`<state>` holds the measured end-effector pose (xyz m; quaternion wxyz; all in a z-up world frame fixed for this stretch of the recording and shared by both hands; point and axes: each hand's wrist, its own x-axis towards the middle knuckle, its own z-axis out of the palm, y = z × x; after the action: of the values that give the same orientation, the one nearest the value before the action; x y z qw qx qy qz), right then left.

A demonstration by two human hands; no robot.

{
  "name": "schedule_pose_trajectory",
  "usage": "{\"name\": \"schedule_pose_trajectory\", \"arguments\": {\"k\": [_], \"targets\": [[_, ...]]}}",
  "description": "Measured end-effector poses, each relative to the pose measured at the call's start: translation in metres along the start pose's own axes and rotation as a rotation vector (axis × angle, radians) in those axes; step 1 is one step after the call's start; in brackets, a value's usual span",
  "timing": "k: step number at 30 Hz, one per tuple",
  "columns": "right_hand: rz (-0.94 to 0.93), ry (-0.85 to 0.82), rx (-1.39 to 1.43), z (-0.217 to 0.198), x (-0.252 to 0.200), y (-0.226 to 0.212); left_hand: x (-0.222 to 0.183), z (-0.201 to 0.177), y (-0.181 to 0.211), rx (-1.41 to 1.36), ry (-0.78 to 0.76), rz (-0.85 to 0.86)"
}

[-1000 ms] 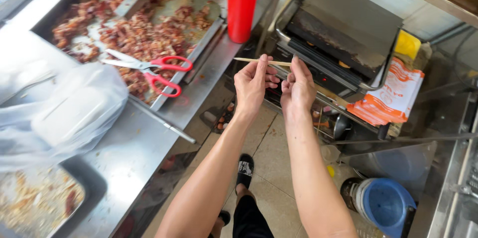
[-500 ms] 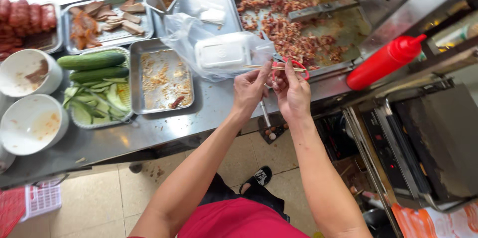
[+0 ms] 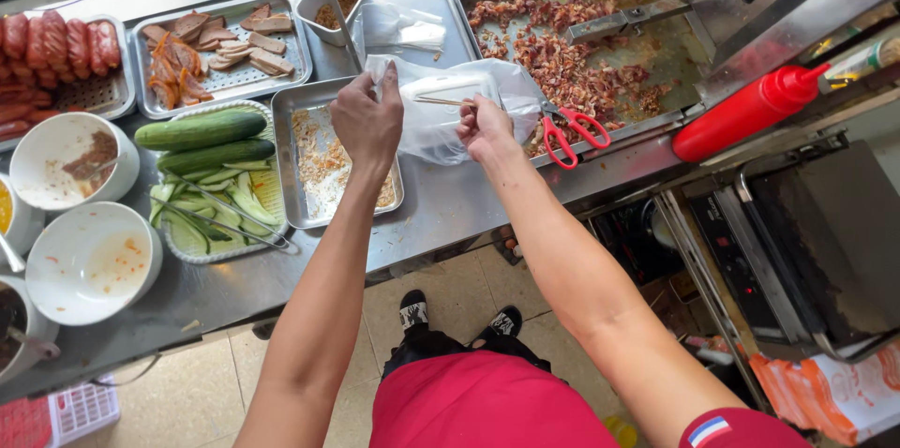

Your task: The person prepares a sandwich by cutting a baguette with scissors, spreading pate and sauce with a spoon, and adding meat and cucumbers. They toast the sandwich in a small oven, then use tongs and scissors to cut the toasted baguette into pieces and place them into a plastic container and a paper bag.

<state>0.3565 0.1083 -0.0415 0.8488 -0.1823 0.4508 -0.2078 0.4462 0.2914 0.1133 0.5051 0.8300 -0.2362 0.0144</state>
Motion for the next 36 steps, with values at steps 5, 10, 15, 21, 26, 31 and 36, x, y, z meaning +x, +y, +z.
{"name": "schedule_pose_trajectory", "arguments": {"k": [5,10,15,21,26,31,36], "targets": [[-0.023,-0.017,-0.001,0.024,-0.048,-0.003,0.001,-0.012,0.009,0.075,-0.098,0.227],[-0.176,-0.202,-0.257,-0.012,-0.16,-0.022,0.016,-0.036,0.041,0.183,0.234,0.622],[-0.406,-0.096,-0.216,-0.094,-0.228,-0.047,-0.035,0.022,0.102,-0.39,-0.307,0.489],[-0.704,0.382,-0.014,-0.269,-0.296,-0.058,-0.157,0.109,0.15,-0.848,-1.219,0.216],[-0.804,0.848,0.128,-0.451,-0.362,-0.044,-0.268,0.164,0.176,-0.675,-1.561,0.129],[-0.785,1.221,0.146,-0.645,-0.379,-0.036,-0.364,0.208,0.211,-0.577,-1.678,0.042],[-0.559,1.701,-0.382,-0.768,-0.357,-0.059,-0.438,0.252,0.232,-0.402,-1.722,0.091]]}}
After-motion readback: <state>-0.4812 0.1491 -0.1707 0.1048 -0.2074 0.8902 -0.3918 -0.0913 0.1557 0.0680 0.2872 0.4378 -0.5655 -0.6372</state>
